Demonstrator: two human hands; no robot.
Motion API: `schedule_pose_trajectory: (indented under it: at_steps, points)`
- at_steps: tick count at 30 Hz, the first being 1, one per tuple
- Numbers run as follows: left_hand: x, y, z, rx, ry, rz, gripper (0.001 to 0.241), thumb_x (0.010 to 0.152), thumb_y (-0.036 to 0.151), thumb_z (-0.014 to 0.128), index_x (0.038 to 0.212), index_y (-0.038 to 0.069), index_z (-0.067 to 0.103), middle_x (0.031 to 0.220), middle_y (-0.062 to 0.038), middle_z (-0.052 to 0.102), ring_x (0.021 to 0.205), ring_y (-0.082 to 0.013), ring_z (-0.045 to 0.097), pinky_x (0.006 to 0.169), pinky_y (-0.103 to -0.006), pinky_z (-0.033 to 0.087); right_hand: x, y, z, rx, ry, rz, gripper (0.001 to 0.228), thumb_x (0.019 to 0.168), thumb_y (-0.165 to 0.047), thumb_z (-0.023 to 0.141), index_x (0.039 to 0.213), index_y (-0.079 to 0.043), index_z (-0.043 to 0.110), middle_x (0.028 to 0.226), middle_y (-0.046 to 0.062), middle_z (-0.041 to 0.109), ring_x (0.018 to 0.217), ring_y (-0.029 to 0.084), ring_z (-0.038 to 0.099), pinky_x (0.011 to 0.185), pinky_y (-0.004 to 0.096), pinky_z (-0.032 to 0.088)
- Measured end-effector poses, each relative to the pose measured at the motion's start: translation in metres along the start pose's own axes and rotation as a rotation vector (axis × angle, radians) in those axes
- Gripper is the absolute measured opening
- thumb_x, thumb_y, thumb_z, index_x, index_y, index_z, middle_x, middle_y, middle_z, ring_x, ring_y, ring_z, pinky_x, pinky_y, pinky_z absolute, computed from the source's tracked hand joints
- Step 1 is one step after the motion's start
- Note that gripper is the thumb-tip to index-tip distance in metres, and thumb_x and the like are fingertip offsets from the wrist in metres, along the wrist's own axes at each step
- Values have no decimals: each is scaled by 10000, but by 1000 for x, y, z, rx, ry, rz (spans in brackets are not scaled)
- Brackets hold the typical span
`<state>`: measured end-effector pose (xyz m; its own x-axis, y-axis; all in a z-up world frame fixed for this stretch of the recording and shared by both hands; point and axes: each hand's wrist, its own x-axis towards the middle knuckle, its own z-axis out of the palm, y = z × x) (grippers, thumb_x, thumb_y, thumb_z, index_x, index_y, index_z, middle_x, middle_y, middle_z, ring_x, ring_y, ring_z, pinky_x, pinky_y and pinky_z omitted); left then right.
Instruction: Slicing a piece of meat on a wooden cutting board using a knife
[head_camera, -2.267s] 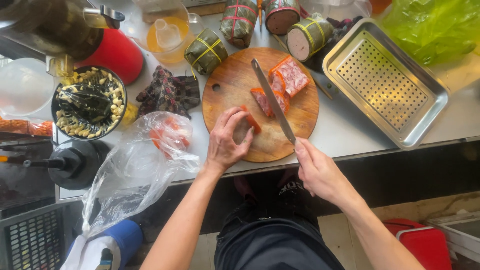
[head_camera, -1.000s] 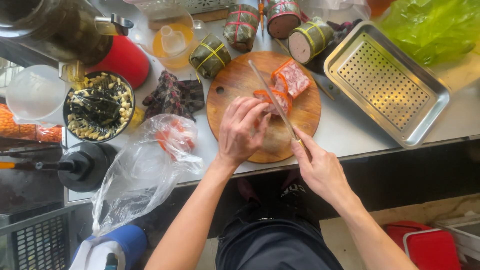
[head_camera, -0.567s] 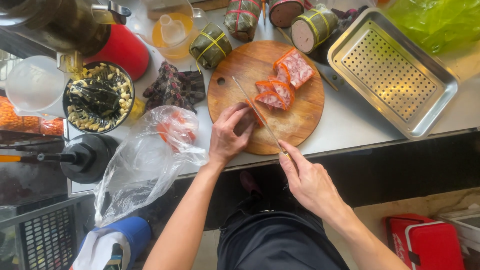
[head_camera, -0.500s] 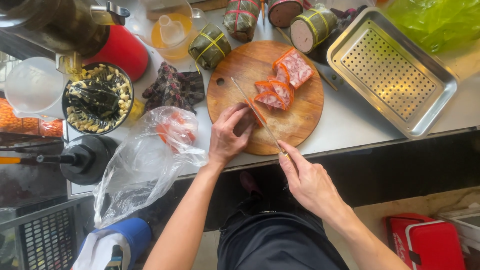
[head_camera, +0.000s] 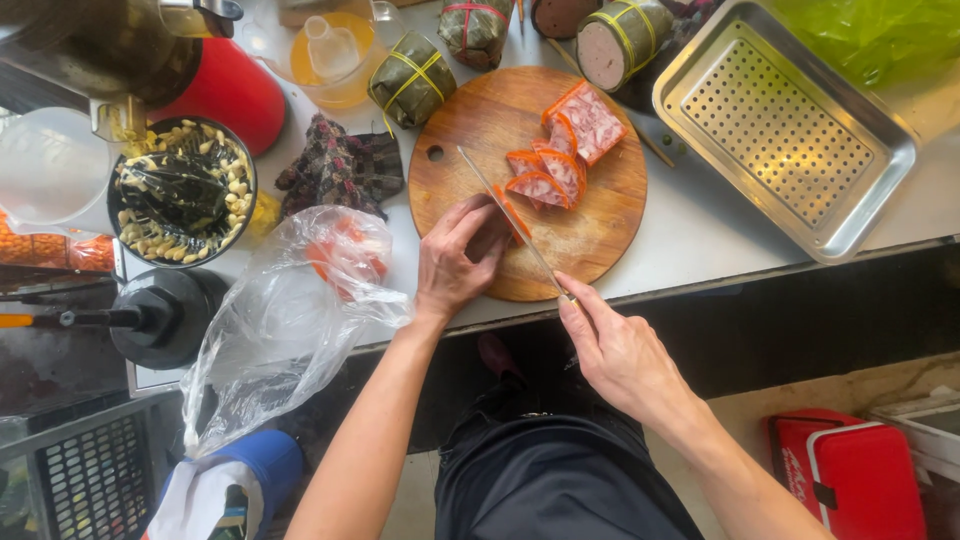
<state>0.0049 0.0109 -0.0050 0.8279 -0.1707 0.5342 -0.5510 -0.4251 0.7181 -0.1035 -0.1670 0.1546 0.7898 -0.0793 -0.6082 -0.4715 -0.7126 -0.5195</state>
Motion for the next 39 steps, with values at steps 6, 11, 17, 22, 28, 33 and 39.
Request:
schedule_pose_trajectory:
  at_steps: [6,11,17,22,28,33,39]
  points:
    - [3,9,-7,-16,-58,5,317,858,117,797,1163,104,709,1198,-97,703,1107,-278,701,988,-380,560,-7,5,1,-18,-34,65,536,988,-497,337,1502,-417,469,847,179,672,894,432,665,890,498,482]
    - [4,5,-3,-21,-6,-9,319,821,126,843,1124,136,741,1126,-81,727,1090,-289,714,950,-406,576,6,2,0,0,-19,31,519,982,-495,354,1473,-411,499,1127,225,753,1109,471,665,1014,609,492]
    - [4,5,-2,7,-36,21,310,839,136,833,1132,127,735,1135,-84,723,1088,-295,711,941,-402,581,6,-4,-1,-3,-17,-28,523,999,-496,329,1487,-386,482,1178,231,726,1116,483,650,1011,628,475]
    - [5,7,-4,-4,-56,15,323,838,124,825,1146,120,727,1156,-94,716,1104,-306,705,948,-417,576,-9,14,3,15,-30,49,535,989,-466,342,1494,-364,485,1184,232,734,1121,499,651,1026,631,480]
    - [5,7,-3,18,-57,21,309,859,131,809,1152,105,717,1167,-100,706,1116,-307,696,954,-416,572,33,2,3,15,-38,-53,518,1013,-493,306,1475,-342,485,1211,193,722,1145,461,643,1032,612,475]
    - [7,9,-5,5,-59,17,307,854,117,804,1147,101,716,1168,-97,707,1118,-307,697,956,-417,572,-8,7,-4,14,-78,58,522,1003,-464,323,1493,-370,477,1234,206,717,1158,469,642,1050,616,469]
    - [4,5,-4,2,-56,22,272,869,121,784,1129,90,711,1163,-100,704,1107,-316,697,946,-419,575,34,0,-2,-18,-92,-11,510,1016,-470,309,1483,-353,479,1224,195,720,1172,452,638,1054,609,466]
